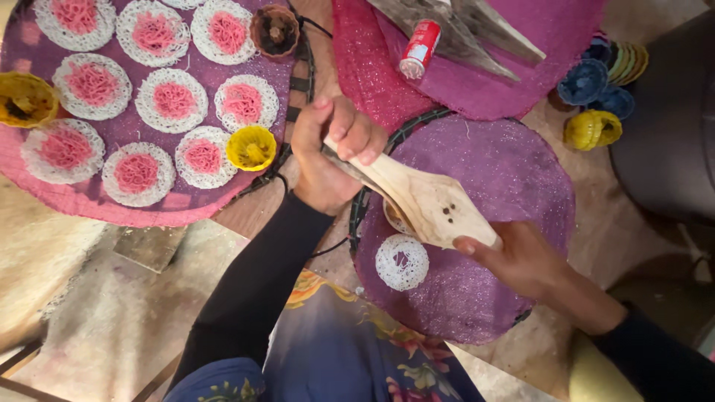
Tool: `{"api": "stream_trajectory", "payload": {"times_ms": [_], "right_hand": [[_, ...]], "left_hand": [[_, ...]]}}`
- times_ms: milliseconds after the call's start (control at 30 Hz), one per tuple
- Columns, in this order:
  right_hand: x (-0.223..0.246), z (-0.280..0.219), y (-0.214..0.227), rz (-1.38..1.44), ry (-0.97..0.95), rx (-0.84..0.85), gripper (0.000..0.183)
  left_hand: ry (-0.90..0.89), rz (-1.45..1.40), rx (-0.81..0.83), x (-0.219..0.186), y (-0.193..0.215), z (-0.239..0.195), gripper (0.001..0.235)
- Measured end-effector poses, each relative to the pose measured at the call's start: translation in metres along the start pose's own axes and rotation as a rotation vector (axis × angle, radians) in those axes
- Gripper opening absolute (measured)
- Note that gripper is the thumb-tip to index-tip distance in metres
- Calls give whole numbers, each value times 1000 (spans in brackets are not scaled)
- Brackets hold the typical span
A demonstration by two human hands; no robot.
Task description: The person prepares snacks by placing small white items into colored molds and using various wooden tools to shape and press them over a purple cloth workspace.
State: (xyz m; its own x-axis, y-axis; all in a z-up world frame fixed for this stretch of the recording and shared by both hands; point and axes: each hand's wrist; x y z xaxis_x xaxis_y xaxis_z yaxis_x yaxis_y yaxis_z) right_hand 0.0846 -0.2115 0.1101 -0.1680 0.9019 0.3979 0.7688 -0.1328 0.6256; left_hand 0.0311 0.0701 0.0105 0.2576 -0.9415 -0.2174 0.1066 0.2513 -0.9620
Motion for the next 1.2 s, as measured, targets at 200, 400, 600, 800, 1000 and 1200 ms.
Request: {"api": "stream_trajectory", "payload": {"times_ms": [200,400,600,800,1000,1200], "right_hand": [[-16,-18,13,-77,-209,8,69],[-50,-45,25,77,-121,-214,65],[-88,-47,-9,601,-36,-121,64],[-48,5,-78,438,399,-365,55],[5,26,-139,-304,637,-735,55],[18,29,-133,-355,613,-747,52]], "left_hand": [[-10,-113,32,29,-2,2,46],[174,-46,345,11,-45,10,74],[12,1249,505,27,-70,-7,75],[-283,1456,167,28,-43,-36,61],[-170,1151,-27,10,-33,-62,69],[-158,1122,-78,10,-38,-61,76]]}}
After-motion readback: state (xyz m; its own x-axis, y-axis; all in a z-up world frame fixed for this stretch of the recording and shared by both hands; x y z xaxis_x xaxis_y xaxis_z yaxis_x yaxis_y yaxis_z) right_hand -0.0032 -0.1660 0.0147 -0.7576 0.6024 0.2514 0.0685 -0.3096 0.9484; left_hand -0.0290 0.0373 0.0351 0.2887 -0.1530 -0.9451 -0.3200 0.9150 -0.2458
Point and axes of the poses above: each hand's wrist, its own z-axis towards the middle knuckle, its own y-axis out of the back of the hand, x = y × z, and after that the axes turned 5 degrees about z, right-handed
